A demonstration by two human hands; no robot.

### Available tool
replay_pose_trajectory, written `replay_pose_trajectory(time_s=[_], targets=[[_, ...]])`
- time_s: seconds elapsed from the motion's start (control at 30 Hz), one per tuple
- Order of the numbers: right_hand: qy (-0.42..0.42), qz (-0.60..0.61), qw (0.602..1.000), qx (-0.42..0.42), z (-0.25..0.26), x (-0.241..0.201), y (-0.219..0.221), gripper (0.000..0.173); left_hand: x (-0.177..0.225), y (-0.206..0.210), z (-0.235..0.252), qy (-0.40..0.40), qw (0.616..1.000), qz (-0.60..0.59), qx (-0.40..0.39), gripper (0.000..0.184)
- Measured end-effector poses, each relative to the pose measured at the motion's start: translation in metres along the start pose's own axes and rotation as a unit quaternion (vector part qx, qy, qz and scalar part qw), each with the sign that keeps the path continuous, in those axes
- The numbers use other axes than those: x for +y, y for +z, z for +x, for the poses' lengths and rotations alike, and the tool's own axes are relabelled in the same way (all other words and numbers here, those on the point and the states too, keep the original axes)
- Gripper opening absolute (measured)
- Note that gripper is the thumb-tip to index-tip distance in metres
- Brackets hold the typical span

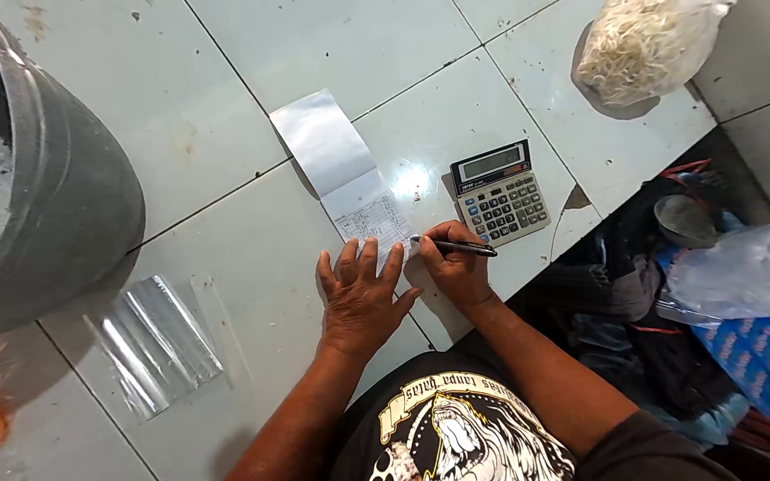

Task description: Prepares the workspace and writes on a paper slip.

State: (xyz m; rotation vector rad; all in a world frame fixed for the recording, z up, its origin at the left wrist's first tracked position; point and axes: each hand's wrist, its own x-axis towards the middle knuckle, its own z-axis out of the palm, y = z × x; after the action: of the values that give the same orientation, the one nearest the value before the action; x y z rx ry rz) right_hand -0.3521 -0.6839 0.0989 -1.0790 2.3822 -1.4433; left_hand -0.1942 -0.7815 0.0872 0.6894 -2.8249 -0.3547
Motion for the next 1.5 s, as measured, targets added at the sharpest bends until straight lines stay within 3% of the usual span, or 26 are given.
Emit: replay_pose_trajectory(time_s=[0.27, 0.43, 0.67, 0.83, 0.93, 1.07, 1.13, 1.2, 1.23, 1.3, 1.37, 1.43, 1.5], targets=[[0.004, 0.01, 1.0, 0.0, 0.001, 0.002, 0.0, 0.009, 0.0, 0.001, 0.0, 0.004, 1.0, 0.001, 0.008, 0.07], [-0.016, 0.029, 0.999, 0.042, -0.003, -0.001, -0.005, 0.01, -0.001, -0.001, -0.001, 0.002, 1.0, 0.0, 0.005, 0.069], [-0.069, 0.011, 0.993, 0.091, -0.049, 0.01, -0.063, 0.025, -0.005, -0.002, -0.004, -0.031, 0.992, -0.064, 0.101, 0.072], [-0.065, -0.045, 0.989, 0.121, -0.114, 0.028, -0.114, 0.031, -0.011, -0.006, -0.006, -0.062, 0.972, -0.138, 0.178, 0.053], [0.006, -0.081, 0.992, 0.092, -0.149, 0.04, -0.134, 0.033, -0.015, -0.01, -0.01, -0.081, 0.956, -0.183, 0.213, 0.034], [0.221, -0.194, 0.956, -0.01, -0.187, 0.055, -0.153, 0.04, -0.006, -0.015, -0.02, -0.057, 0.945, -0.23, 0.224, 0.021], [0.327, -0.226, 0.915, -0.072, -0.205, 0.068, -0.16, 0.045, 0.012, -0.02, -0.029, -0.002, 0.949, -0.266, 0.168, 0.021], [0.409, -0.233, 0.874, -0.124, -0.229, 0.088, -0.166, 0.056, 0.036, -0.028, -0.038, 0.071, 0.923, -0.378, 0.023, 0.024], [0.423, -0.23, 0.865, -0.141, -0.245, 0.101, -0.167, 0.058, 0.046, -0.031, -0.04, 0.112, 0.879, -0.458, -0.072, 0.03], [0.427, -0.222, 0.861, -0.168, -0.275, 0.121, -0.168, 0.05, 0.061, -0.031, -0.04, 0.181, 0.756, -0.576, -0.254, 0.05], [0.462, -0.219, 0.84, -0.181, -0.298, 0.127, -0.17, 0.042, 0.069, -0.025, -0.037, 0.226, 0.683, -0.588, -0.37, 0.057], [0.524, -0.184, 0.807, -0.2, -0.296, 0.089, -0.182, 0.041, 0.072, -0.024, -0.032, 0.242, 0.668, -0.569, -0.415, 0.054], [0.506, -0.187, 0.805, -0.247, -0.284, 0.035, -0.2, 0.048, 0.073, -0.023, -0.031, 0.247, 0.668, -0.554, -0.432, 0.052]])
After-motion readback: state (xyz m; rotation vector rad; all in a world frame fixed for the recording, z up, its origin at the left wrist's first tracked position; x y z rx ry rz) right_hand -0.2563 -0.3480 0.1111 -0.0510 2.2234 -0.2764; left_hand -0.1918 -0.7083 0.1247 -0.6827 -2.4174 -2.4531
